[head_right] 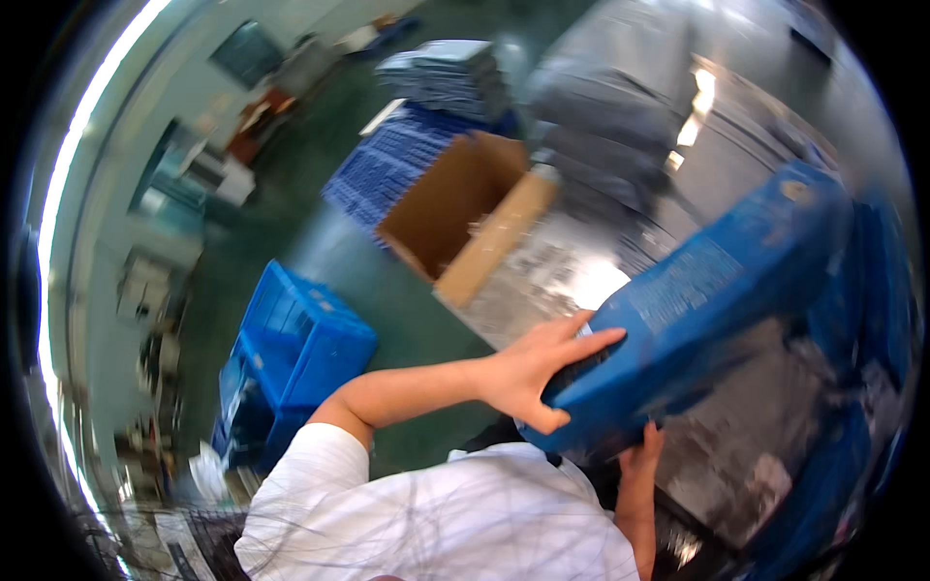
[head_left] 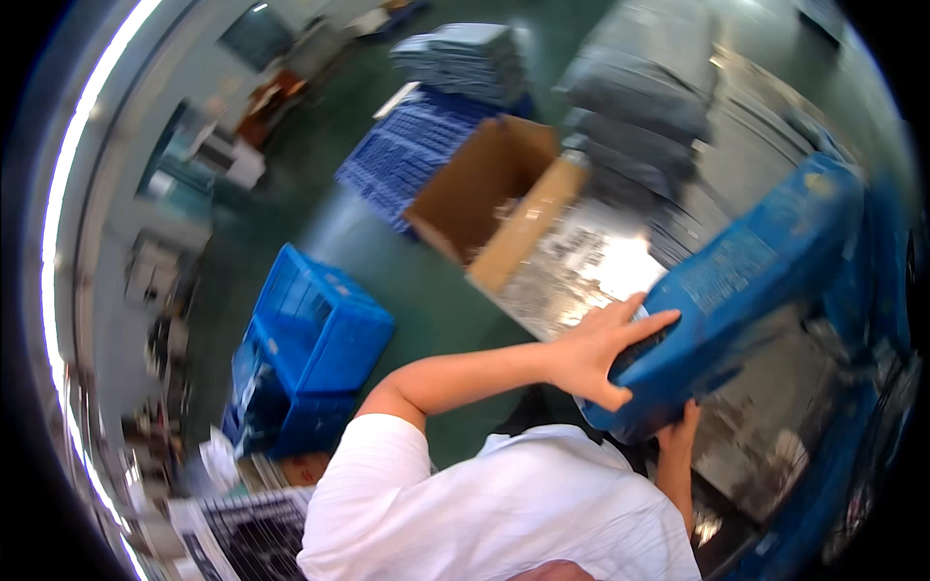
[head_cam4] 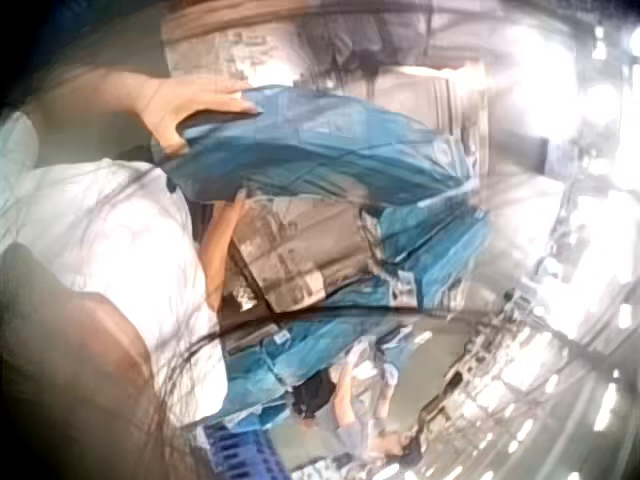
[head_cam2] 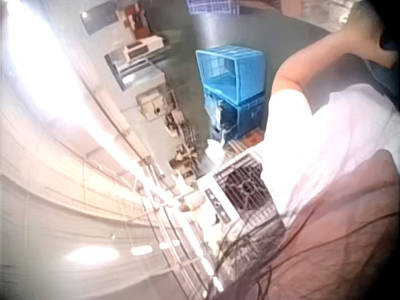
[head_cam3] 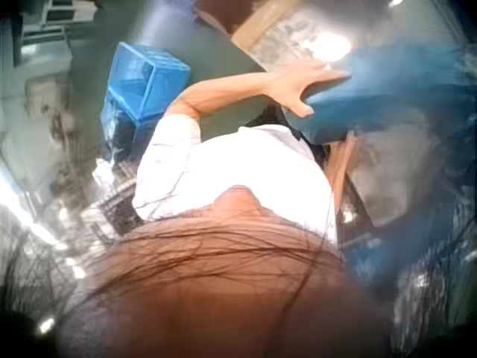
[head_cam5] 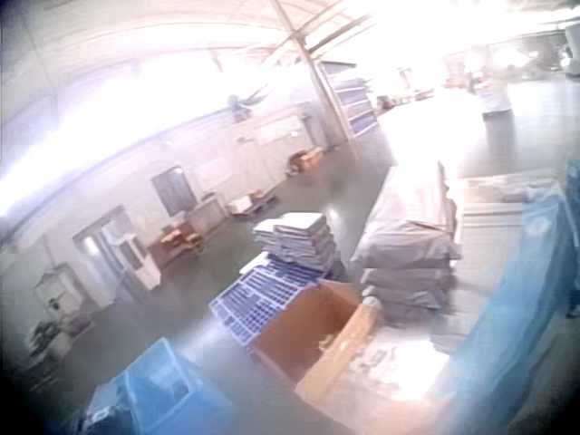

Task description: The person repeatedly picks blue padded mailers from a metal table, folds them, and places them into a blue plastic crate. The person also stacks folded mailers on the table. A coworker is visible working at the same table.

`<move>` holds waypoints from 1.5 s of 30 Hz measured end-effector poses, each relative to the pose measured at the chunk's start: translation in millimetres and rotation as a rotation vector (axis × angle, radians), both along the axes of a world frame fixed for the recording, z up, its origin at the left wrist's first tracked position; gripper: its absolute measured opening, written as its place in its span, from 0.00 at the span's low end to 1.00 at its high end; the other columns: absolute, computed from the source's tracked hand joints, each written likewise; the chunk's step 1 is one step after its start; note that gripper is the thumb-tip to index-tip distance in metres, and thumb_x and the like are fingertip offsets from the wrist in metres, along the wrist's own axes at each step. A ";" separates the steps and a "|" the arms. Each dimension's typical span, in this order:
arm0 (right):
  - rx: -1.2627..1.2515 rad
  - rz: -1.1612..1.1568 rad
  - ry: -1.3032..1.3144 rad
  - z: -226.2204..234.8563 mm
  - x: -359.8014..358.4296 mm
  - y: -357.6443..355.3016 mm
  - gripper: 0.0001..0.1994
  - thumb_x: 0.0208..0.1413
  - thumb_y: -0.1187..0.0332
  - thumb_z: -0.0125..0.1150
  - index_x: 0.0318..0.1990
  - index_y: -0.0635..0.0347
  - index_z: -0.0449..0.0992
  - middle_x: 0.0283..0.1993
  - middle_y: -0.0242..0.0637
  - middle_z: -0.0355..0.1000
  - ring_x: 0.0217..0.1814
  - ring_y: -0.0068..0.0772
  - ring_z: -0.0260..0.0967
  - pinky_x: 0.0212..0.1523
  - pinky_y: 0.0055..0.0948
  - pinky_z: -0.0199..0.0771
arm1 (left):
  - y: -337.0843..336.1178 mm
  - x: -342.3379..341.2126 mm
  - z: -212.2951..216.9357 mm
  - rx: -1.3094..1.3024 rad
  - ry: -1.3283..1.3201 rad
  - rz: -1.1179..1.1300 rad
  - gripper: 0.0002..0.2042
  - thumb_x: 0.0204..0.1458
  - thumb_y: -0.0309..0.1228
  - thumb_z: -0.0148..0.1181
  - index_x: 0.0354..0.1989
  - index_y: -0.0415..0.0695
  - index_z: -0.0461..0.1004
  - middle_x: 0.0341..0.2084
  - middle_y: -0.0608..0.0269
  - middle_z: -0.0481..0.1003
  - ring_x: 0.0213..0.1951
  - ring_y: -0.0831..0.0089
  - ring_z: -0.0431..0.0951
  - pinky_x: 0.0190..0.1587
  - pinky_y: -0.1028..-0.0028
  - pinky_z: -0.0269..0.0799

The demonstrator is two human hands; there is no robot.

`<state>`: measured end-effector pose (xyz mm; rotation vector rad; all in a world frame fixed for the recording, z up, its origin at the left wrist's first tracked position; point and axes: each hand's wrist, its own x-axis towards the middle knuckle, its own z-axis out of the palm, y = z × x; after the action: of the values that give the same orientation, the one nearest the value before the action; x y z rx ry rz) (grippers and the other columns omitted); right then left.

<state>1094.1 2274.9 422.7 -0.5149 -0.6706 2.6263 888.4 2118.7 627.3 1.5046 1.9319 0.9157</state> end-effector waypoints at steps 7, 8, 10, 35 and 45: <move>0.440 0.451 0.154 96.0 -117.8 -119.5 0.39 0.41 0.65 0.65 0.60 0.62 0.50 0.54 0.41 0.59 0.56 0.37 0.57 0.55 0.37 0.59 | -266.4 35.5 6.6 0.459 0.256 0.567 0.48 0.32 0.54 0.60 0.61 0.37 0.53 0.61 0.37 0.46 0.63 0.48 0.47 0.62 0.56 0.41; 0.587 0.597 0.341 109.7 -151.4 -141.9 0.39 0.43 0.63 0.62 0.60 0.65 0.49 0.55 0.42 0.58 0.58 0.37 0.56 0.58 0.35 0.56 | -303.4 35.3 15.2 0.517 0.248 0.651 0.49 0.33 0.57 0.60 0.61 0.36 0.53 0.62 0.40 0.46 0.64 0.50 0.46 0.62 0.57 0.39; 0.576 0.827 0.543 157.1 -210.3 -223.1 0.41 0.48 0.63 0.56 0.64 0.68 0.40 0.66 0.46 0.42 0.69 0.39 0.37 0.65 0.36 0.40 | -388.2 46.8 13.3 0.762 0.128 0.967 0.50 0.33 0.57 0.64 0.62 0.37 0.50 0.61 0.49 0.52 0.60 0.55 0.55 0.61 0.60 0.49; 1.638 0.016 -2.189 89.8 201.9 213.5 0.11 0.41 0.59 0.55 0.25 0.55 0.78 0.29 0.41 0.74 0.33 0.42 0.73 0.30 0.39 0.70 | -67.0 20.2 -226.9 -0.158 -0.304 0.103 0.16 0.46 0.22 0.54 0.46 0.40 0.70 0.35 0.56 0.73 0.33 0.69 0.74 0.36 0.73 0.69; 1.759 0.613 -1.831 130.6 363.1 289.7 0.09 0.46 0.65 0.52 0.22 0.60 0.74 0.26 0.45 0.72 0.32 0.48 0.70 0.35 0.43 0.70 | 101.7 74.0 -209.2 -0.379 -0.526 -0.273 0.15 0.50 0.25 0.52 0.47 0.39 0.69 0.39 0.53 0.73 0.41 0.68 0.74 0.43 0.72 0.70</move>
<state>1457.2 2564.6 553.3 -1.8244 -3.0489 0.0316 962.4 2220.5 418.0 1.1274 1.3836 0.6862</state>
